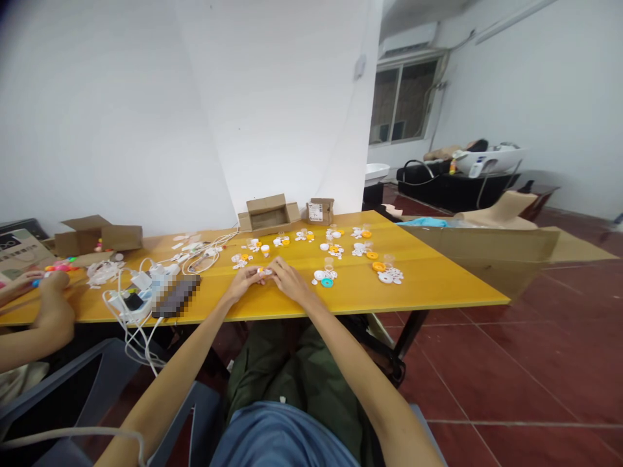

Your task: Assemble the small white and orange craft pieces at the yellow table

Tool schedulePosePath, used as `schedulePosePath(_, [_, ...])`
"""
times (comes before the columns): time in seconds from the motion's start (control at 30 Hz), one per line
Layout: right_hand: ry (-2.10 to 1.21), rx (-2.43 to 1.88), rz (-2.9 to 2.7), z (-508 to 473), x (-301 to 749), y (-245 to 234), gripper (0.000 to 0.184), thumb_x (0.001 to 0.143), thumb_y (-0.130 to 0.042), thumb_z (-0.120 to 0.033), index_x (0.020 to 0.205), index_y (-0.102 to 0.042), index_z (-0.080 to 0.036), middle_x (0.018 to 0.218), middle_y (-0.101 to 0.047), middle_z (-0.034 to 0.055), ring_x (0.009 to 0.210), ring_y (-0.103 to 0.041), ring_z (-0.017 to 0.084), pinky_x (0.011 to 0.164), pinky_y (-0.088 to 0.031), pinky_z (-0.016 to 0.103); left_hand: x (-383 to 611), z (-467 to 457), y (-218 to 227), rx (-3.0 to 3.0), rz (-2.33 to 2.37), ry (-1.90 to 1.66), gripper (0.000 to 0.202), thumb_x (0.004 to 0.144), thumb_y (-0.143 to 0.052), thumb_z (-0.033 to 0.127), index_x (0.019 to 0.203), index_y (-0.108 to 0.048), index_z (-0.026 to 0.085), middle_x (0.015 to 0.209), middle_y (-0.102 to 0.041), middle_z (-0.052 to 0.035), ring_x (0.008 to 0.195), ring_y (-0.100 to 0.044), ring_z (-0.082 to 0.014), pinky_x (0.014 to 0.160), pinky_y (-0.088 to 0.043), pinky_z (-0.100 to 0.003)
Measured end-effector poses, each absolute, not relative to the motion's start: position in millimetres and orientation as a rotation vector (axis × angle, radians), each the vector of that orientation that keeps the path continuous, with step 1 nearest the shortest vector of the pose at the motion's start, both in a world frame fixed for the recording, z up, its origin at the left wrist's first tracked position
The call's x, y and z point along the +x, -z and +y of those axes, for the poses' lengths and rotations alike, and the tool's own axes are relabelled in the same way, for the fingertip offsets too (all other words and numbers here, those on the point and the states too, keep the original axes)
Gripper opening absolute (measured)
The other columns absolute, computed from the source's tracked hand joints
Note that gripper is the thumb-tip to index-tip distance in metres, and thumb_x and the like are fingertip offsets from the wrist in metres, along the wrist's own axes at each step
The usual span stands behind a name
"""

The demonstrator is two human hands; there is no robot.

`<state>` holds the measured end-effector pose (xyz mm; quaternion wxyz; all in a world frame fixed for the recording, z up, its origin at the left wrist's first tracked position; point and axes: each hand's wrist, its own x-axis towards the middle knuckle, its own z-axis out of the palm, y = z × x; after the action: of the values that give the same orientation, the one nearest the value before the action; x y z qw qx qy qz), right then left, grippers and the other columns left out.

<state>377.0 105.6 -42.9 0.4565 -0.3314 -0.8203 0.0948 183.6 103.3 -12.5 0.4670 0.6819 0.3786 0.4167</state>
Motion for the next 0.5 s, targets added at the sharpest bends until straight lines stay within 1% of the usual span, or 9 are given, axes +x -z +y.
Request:
schedulePosePath(0.1, [-0.232, -0.817, -2.035, 105.3, 377.2, 42.2, 0.020, 0.091, -0.054, -0.011, 0.101, -0.066, -0.024, 0.099, -0.060, 0.0049, 0.089, -0.061, 0.019, 0.080, -0.051, 0.030, 184.0, 102.8, 12.0, 1.673, 0.937, -1.033, 0.043, 0.071, -0.082, 0.055, 0.089, -0.077, 0.016, 0.076, -0.074, -0.0046, 0.073, -0.067, -0.0187, 0.077, -0.054, -0.031])
schedulePosePath(0.17, [-0.233, -0.812, -2.038, 105.7, 377.4, 42.1, 0.020, 0.093, -0.054, -0.013, 0.103, -0.067, -0.025, 0.099, -0.061, 0.0053, 0.091, -0.062, 0.020, 0.083, -0.051, 0.031, 184.4, 102.3, 11.7, 1.670, 0.939, -1.040, 0.044, 0.069, -0.083, 0.056, 0.089, -0.076, 0.016, 0.079, -0.074, -0.0045, 0.074, -0.067, -0.0184, 0.077, -0.054, -0.031])
schedulePosePath(0.23, [-0.228, -0.815, -2.046, 106.4, 377.6, 42.7, 0.020, 0.095, -0.054, -0.016, 0.106, -0.068, -0.026, 0.099, -0.063, 0.0056, 0.092, -0.062, 0.020, 0.085, -0.052, 0.033, 184.4, 101.8, 11.4, 1.667, 0.939, -1.044, 0.045, 0.069, -0.083, 0.056, 0.090, -0.076, 0.017, 0.083, -0.075, -0.0045, 0.074, -0.067, -0.0177, 0.077, -0.054, -0.031])
schedulePosePath(0.33, [-0.222, -0.838, -2.061, 107.8, 377.8, 44.7, 0.019, 0.097, -0.055, -0.023, 0.109, -0.069, -0.026, 0.099, -0.066, 0.0065, 0.092, -0.064, 0.021, 0.086, -0.052, 0.035, 183.4, 102.5, 12.2, 1.670, 0.942, -1.034, 0.043, 0.070, -0.083, 0.053, 0.091, -0.076, 0.016, 0.083, -0.074, -0.0047, 0.074, -0.066, -0.0171, 0.078, -0.054, -0.031])
schedulePosePath(0.4, [-0.222, -0.859, -2.063, 108.6, 377.6, 46.0, 0.020, 0.099, -0.054, -0.026, 0.112, -0.069, -0.025, 0.103, -0.069, 0.0080, 0.096, -0.065, 0.022, 0.089, -0.052, 0.036, 182.4, 104.2, 14.1, 1.671, 0.941, -1.034, 0.042, 0.071, -0.082, 0.051, 0.093, -0.076, 0.016, 0.085, -0.075, -0.0053, 0.076, -0.066, -0.0176, 0.079, -0.054, -0.032])
schedulePosePath(0.5, [-0.246, -0.898, -2.053, 108.9, 376.5, 46.5, 0.024, 0.100, -0.051, -0.030, 0.117, -0.068, -0.026, 0.111, -0.071, 0.0091, 0.103, -0.066, 0.023, 0.093, -0.052, 0.037, 181.4, 107.3, 17.4, 1.660, 0.932, -1.055, 0.043, 0.069, -0.084, 0.046, 0.100, -0.075, 0.017, 0.094, -0.076, -0.0063, 0.085, -0.068, -0.0197, 0.083, -0.055, -0.033])
